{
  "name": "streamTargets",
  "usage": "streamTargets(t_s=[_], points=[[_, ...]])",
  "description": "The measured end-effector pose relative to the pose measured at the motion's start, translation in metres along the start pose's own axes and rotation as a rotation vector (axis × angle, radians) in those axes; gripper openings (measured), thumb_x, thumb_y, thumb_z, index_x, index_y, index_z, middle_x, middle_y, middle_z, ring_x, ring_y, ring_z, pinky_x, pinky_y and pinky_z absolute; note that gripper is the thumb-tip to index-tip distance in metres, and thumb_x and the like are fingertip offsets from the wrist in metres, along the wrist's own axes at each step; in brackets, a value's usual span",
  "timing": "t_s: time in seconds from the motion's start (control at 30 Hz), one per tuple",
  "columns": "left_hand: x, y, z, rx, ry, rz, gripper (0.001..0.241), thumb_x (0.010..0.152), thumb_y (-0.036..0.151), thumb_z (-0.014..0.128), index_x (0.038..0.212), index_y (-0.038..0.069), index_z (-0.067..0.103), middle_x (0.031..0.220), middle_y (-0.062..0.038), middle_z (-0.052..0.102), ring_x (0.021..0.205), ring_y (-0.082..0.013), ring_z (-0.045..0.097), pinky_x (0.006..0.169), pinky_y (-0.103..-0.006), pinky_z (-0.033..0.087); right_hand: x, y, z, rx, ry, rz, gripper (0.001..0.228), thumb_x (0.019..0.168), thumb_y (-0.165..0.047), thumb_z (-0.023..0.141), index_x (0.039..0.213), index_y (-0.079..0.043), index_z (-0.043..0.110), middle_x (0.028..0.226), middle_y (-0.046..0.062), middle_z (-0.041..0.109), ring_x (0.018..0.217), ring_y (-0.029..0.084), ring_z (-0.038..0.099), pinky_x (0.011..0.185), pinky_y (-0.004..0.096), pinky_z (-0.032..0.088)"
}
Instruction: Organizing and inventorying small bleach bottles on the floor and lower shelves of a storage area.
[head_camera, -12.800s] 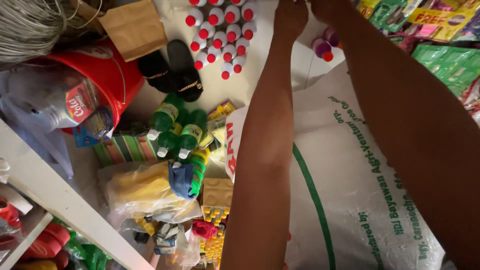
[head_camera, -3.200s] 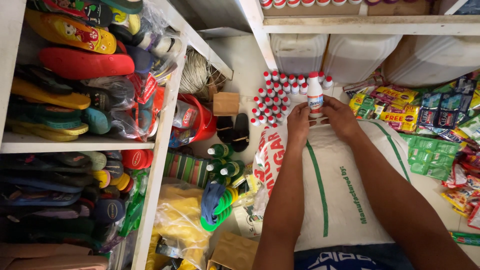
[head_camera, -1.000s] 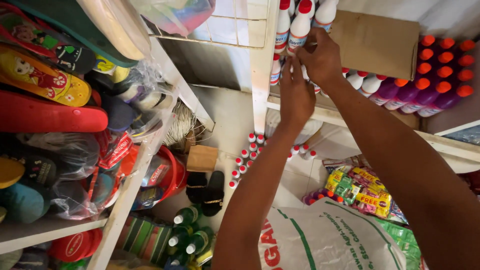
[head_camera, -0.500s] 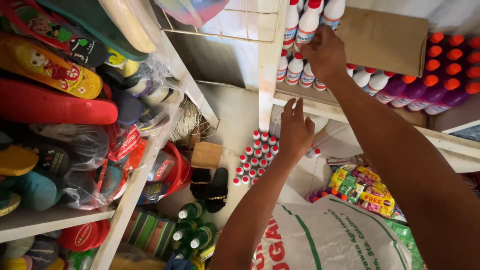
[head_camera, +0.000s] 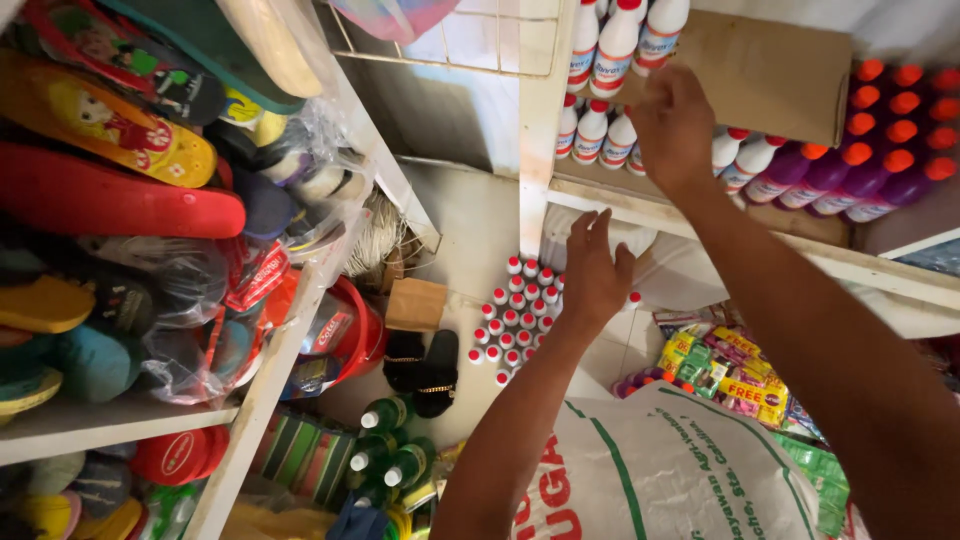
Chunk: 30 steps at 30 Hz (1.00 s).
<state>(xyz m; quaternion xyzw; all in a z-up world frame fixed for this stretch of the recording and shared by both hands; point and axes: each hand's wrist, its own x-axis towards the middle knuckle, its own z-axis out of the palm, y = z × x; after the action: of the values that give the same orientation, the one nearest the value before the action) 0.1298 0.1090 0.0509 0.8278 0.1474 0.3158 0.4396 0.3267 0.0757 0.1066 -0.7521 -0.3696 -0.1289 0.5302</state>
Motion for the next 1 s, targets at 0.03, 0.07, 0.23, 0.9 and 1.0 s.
streamTargets(t_s=[0.03, 0.07, 0.23, 0.9, 1.0], points=[[-0.003, 0.002, -0.001, 0.002, 0.002, -0.001, 0.052, 0.093, 0.010, 0.063, 0.141, -0.007, 0.051, 0.143, -0.028, 0.048, 0.130, -0.0456, 0.050, 0.111, -0.0508, 0.044, -0.013, -0.008, -0.006, 0.004, 0.023, 0.005, 0.023, 0.102, -0.007, 0.069, 0.122, 0.000, 0.060, 0.108, 0.012, 0.068, 0.096, 0.019, 0.066, 0.083, 0.034, 0.057], [-0.006, 0.005, -0.002, 0.005, 0.003, -0.003, 0.051, 0.093, 0.010, 0.063, 0.139, -0.007, 0.051, 0.139, -0.028, 0.050, 0.129, -0.0453, 0.051, 0.110, -0.0502, 0.044, -0.026, -0.017, -0.013, 0.009, 0.046, 0.010, 0.019, 0.105, -0.007, 0.066, 0.122, 0.001, 0.060, 0.108, 0.011, 0.067, 0.097, 0.018, 0.065, 0.083, 0.032, 0.056], [-0.023, 0.017, -0.003, -0.017, 0.045, 0.026, 0.038, 0.093, 0.011, 0.064, 0.129, -0.002, 0.059, 0.128, -0.024, 0.059, 0.124, -0.0415, 0.056, 0.109, -0.0482, 0.046, -0.108, -0.018, -0.048, 0.039, -0.063, 0.326, 0.017, 0.109, -0.015, 0.062, 0.115, 0.001, 0.066, 0.096, 0.008, 0.069, 0.086, 0.016, 0.063, 0.077, 0.030, 0.052], [-0.189, -0.032, 0.042, -0.053, -0.474, -0.614, 0.036, 0.094, 0.027, 0.058, 0.117, 0.000, 0.069, 0.103, -0.025, 0.075, 0.092, -0.0361, 0.075, 0.085, -0.0433, 0.058, -0.360, 0.026, -0.046, 0.233, -0.515, 0.951, 0.030, 0.099, -0.028, 0.059, 0.115, -0.006, 0.073, 0.097, 0.013, 0.075, 0.078, 0.022, 0.071, 0.066, 0.035, 0.059], [-0.191, -0.061, 0.062, -0.010, -0.386, -0.622, 0.040, 0.095, 0.033, 0.061, 0.115, 0.000, 0.068, 0.109, -0.024, 0.073, 0.105, -0.0375, 0.069, 0.092, -0.0447, 0.054, -0.359, 0.032, -0.032, 0.341, -0.443, 1.059, 0.030, 0.098, -0.028, 0.058, 0.115, -0.007, 0.070, 0.095, 0.013, 0.075, 0.069, 0.020, 0.071, 0.059, 0.035, 0.059]])
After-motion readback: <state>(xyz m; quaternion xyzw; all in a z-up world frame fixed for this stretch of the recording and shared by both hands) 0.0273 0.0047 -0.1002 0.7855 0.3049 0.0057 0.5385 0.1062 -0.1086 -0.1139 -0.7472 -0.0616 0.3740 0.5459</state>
